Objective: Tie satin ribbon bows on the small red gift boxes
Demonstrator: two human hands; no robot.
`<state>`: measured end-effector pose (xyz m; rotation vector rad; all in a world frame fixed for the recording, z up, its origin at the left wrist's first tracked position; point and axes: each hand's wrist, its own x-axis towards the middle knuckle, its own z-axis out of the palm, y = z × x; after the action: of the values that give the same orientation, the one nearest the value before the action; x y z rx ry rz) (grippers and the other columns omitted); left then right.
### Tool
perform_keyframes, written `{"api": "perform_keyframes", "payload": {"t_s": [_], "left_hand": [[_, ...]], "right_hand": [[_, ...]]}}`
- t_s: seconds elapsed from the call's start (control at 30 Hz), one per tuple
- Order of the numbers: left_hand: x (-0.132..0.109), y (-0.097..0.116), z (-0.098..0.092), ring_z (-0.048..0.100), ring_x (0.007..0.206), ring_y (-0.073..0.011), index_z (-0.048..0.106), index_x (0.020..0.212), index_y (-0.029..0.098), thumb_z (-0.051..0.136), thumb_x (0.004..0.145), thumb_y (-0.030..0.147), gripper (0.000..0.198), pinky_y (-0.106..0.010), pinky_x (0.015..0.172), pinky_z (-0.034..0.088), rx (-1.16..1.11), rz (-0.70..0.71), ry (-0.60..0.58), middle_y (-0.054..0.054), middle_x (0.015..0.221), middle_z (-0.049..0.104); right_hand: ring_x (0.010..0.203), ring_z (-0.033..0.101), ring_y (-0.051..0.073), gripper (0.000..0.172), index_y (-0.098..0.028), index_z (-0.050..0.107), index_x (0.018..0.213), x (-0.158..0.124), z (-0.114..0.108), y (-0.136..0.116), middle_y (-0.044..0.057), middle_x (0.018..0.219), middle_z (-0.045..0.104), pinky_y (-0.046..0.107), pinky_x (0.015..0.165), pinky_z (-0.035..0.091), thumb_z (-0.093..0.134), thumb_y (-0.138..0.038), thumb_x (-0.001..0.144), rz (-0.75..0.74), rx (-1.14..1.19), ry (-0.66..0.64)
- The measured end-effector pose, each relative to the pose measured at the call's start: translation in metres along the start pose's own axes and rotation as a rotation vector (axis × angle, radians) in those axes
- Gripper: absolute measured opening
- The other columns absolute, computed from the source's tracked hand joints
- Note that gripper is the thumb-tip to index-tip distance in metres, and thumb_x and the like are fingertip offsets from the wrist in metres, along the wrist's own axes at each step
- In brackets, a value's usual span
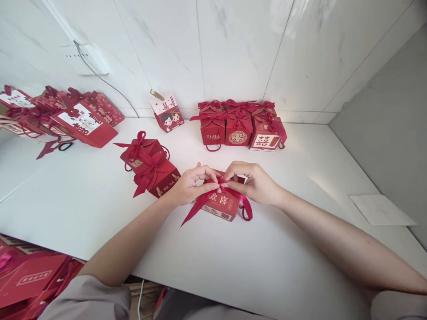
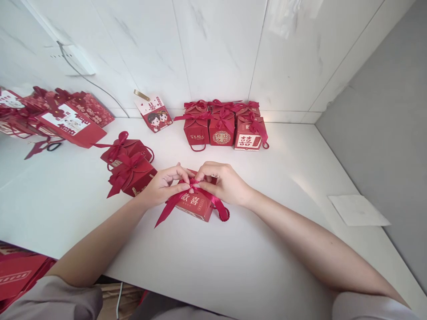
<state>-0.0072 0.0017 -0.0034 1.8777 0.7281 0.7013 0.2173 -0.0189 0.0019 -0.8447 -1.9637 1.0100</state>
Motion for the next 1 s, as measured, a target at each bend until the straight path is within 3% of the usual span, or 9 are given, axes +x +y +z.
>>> {"api": "perform_keyframes", "payload": {"t_s": [0.2, 0.23, 0.3, 0.37, 0.43, 0.53, 0.7, 0.83, 1.0], "left_hand": [[-0.001, 0.001, 0.001, 0.068, 0.096, -0.0192, 0.057, 0.086, 0.019, 0.062, 0.089, 0.030, 0.012, -0.053, 0.118, 0.010, 0.063, 0.024, 0.007, -0.005, 0.093, 0.075], [-0.001, 0.002, 0.001, 0.068, 0.095, -0.0188, 0.056, 0.086, 0.019, 0.061, 0.090, 0.030, 0.013, -0.054, 0.118, 0.011, 0.046, 0.016, 0.011, -0.005, 0.090, 0.075], [-0.002, 0.002, 0.001, 0.068, 0.093, -0.0185, 0.054, 0.087, 0.019, 0.060, 0.091, 0.032, 0.015, -0.052, 0.113, 0.024, -0.027, -0.023, 0.016, -0.006, 0.093, 0.074], [-0.003, 0.002, 0.002, 0.067, 0.092, -0.0183, 0.053, 0.088, 0.018, 0.060, 0.090, 0.035, 0.018, -0.045, 0.099, 0.043, -0.124, -0.076, 0.005, -0.009, 0.105, 0.070], [-0.003, 0.002, 0.003, 0.066, 0.092, -0.0176, 0.053, 0.087, 0.018, 0.060, 0.090, 0.035, 0.019, -0.036, 0.084, 0.050, -0.192, -0.106, 0.001, -0.010, 0.109, 0.066], [-0.004, 0.003, 0.005, 0.063, 0.089, -0.0153, 0.053, 0.086, 0.017, 0.060, 0.090, 0.035, 0.019, -0.030, 0.078, 0.050, -0.204, -0.117, 0.025, -0.007, 0.103, 0.063], [-0.003, 0.008, 0.006, 0.060, 0.093, -0.0161, 0.052, 0.085, 0.018, 0.059, 0.090, 0.035, 0.019, -0.032, 0.082, 0.048, -0.160, -0.118, 0.026, -0.006, 0.099, 0.062], [-0.002, 0.011, 0.003, 0.058, 0.100, -0.0189, 0.051, 0.084, 0.017, 0.070, 0.081, 0.030, 0.024, -0.035, 0.089, 0.047, -0.087, -0.083, -0.026, -0.006, 0.099, 0.062], [-0.003, 0.020, 0.002, 0.061, 0.100, -0.0197, 0.054, 0.096, 0.019, 0.068, 0.082, 0.026, 0.021, -0.038, 0.089, 0.050, -0.002, -0.112, -0.038, -0.007, 0.105, 0.063]], "right_hand": [[0.066, 0.055, 0.013, 0.017, -0.018, 0.070, 0.086, -0.002, 0.006, 0.000, 0.004, 0.081, 0.064, 0.027, 0.061, 0.046, 0.070, -0.035, 0.083, 0.001, -0.031, 0.041], [0.065, 0.056, 0.013, 0.018, -0.018, 0.070, 0.085, -0.002, 0.009, 0.001, 0.004, 0.081, 0.065, 0.027, 0.061, 0.046, 0.069, -0.036, 0.085, -0.005, -0.030, 0.073], [0.064, 0.057, 0.013, 0.019, -0.019, 0.072, 0.085, -0.004, 0.012, 0.006, 0.005, 0.079, 0.066, 0.028, 0.058, 0.047, 0.064, -0.036, 0.088, -0.046, -0.035, 0.127], [0.067, 0.061, 0.015, 0.017, -0.020, 0.072, 0.087, -0.005, 0.013, 0.012, 0.006, 0.081, 0.069, 0.029, 0.059, 0.049, 0.062, -0.033, 0.090, -0.137, -0.062, 0.146], [0.073, 0.064, 0.017, 0.015, -0.022, 0.073, 0.090, -0.005, 0.010, 0.016, 0.007, 0.083, 0.070, 0.030, 0.065, 0.052, 0.060, -0.029, 0.092, -0.257, -0.104, 0.132], [0.080, 0.066, 0.017, 0.016, -0.023, 0.072, 0.096, -0.004, 0.002, 0.019, 0.007, 0.087, 0.072, 0.030, 0.070, 0.054, 0.057, -0.022, 0.093, -0.425, -0.176, 0.048], [0.085, 0.065, 0.019, 0.022, -0.024, 0.069, 0.106, -0.002, -0.009, 0.015, 0.008, 0.100, 0.073, 0.034, 0.073, 0.051, 0.052, -0.017, 0.095, -0.570, -0.426, -0.103], [0.083, 0.063, 0.019, 0.025, -0.024, 0.069, 0.107, -0.001, -0.012, 0.012, 0.008, 0.100, 0.072, 0.035, 0.073, 0.049, 0.048, -0.015, 0.095, -0.576, -0.509, -0.114], [0.084, 0.063, 0.018, 0.026, -0.026, 0.068, 0.106, -0.001, -0.013, 0.006, 0.005, 0.095, 0.072, 0.037, 0.080, 0.049, 0.050, -0.014, 0.092, -0.479, -0.354, -0.139]]}}
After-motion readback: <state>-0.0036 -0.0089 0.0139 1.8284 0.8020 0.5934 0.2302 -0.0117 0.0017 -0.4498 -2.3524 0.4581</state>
